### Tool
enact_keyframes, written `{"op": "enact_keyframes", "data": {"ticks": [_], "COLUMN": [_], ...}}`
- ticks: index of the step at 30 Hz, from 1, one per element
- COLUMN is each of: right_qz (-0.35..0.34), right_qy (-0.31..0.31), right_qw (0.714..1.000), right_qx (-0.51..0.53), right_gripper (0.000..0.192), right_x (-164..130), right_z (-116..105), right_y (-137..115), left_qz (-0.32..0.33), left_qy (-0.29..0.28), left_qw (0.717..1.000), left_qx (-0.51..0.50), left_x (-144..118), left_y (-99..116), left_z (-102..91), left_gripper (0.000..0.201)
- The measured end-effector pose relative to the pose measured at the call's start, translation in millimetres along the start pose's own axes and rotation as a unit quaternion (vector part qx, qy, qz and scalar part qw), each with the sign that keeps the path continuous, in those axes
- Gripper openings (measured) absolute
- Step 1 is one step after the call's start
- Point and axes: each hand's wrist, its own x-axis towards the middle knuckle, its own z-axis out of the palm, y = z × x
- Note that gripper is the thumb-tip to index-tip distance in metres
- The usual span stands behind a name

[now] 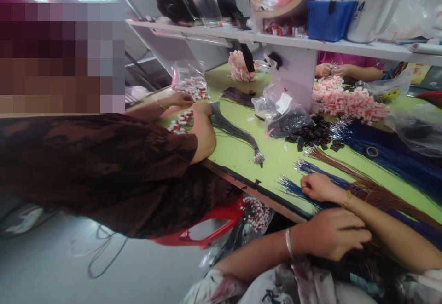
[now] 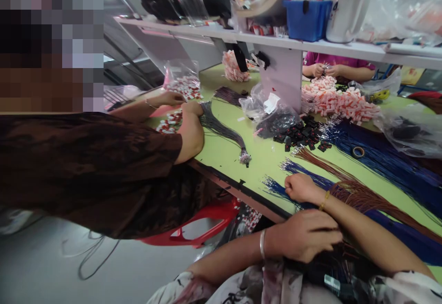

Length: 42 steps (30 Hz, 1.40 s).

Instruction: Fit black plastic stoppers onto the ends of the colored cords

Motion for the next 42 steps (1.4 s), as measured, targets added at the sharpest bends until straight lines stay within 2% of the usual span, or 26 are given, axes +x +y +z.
{"op": "enact_keyframes", "data": {"ticks": [2,3,4,6,7,9,11,14,19,21,23,26,28,30,32,34,37,42], "right_qz": [0.0,-0.001,-0.004,-0.014,-0.017,-0.016,-0.011,-0.008,-0.016,-0.025,-0.028,-0.026,-0.025,-0.026,-0.025,-0.02,-0.015,-0.027], "right_qy": [0.017,0.025,0.032,0.043,0.045,0.048,0.046,0.044,0.077,0.091,0.106,0.131,0.146,0.156,0.166,0.18,0.201,0.242], "right_qw": [1.0,1.0,0.999,0.999,0.999,0.998,0.999,0.998,0.988,0.978,0.966,0.947,0.935,0.928,0.926,0.927,0.936,0.949], "right_qx": [0.006,0.009,0.008,-0.004,-0.012,-0.023,-0.015,0.035,0.136,0.185,0.234,0.293,0.321,0.337,0.339,0.329,0.29,0.202], "right_gripper": [0.012,0.011,0.01,0.011,0.012,0.012,0.01,0.009,0.008,0.007,0.008,0.008,0.01,0.011,0.011,0.01,0.009,0.01], "right_x": [-3,-5,-6,-9,-10,-11,-12,-13,-10,-6,0,10,16,19,19,17,12,6], "right_z": [6,8,8,8,7,5,4,3,5,5,3,-1,-5,-7,-7,-6,-2,-2], "right_y": [0,1,1,0,-1,-3,-4,-2,3,4,3,-4,-10,-15,-18,-19,-19,-19], "left_qz": [-0.075,-0.126,-0.17,-0.224,-0.234,-0.241,-0.251,-0.288,-0.305,-0.318,-0.329,-0.316,-0.318,-0.33,-0.327,-0.314,-0.298,-0.288], "left_qy": [0.128,0.235,0.306,0.354,0.345,0.263,0.187,0.117,0.091,0.098,0.13,0.239,0.322,0.368,0.38,0.381,0.386,0.382], "left_qw": [0.988,0.964,0.937,0.905,0.904,0.925,0.932,0.909,0.869,0.863,0.863,0.878,0.884,0.864,0.819,0.778,0.746,0.728], "left_qx": [-0.031,-0.021,0.005,0.07,0.096,0.134,0.181,0.277,0.38,0.379,0.361,0.269,0.115,-0.095,-0.279,-0.388,-0.454,-0.491], "left_x": [3,6,9,17,21,26,27,18,-9,-18,-25,-31,-33,-35,-37,-39,-42,-42], "left_y": [-20,-34,-49,-80,-96,-121,-137,-144,-133,-127,-122,-113,-105,-97,-87,-79,-72,-71], "left_z": [-27.0,-44.4,-62.9,-98.2,-113.0,-134.4,-145.9,-154.2,-165.3,-166.8,-165.4,-158.5,-151.4,-143.4,-135.0,-126.6,-115.3,-104.0], "left_gripper": [0.033,0.027,0.024,0.023,0.023,0.02,0.02,0.019,0.012,0.01,0.015,0.025,0.026,0.027,0.032,0.033,0.029,0.023]}}
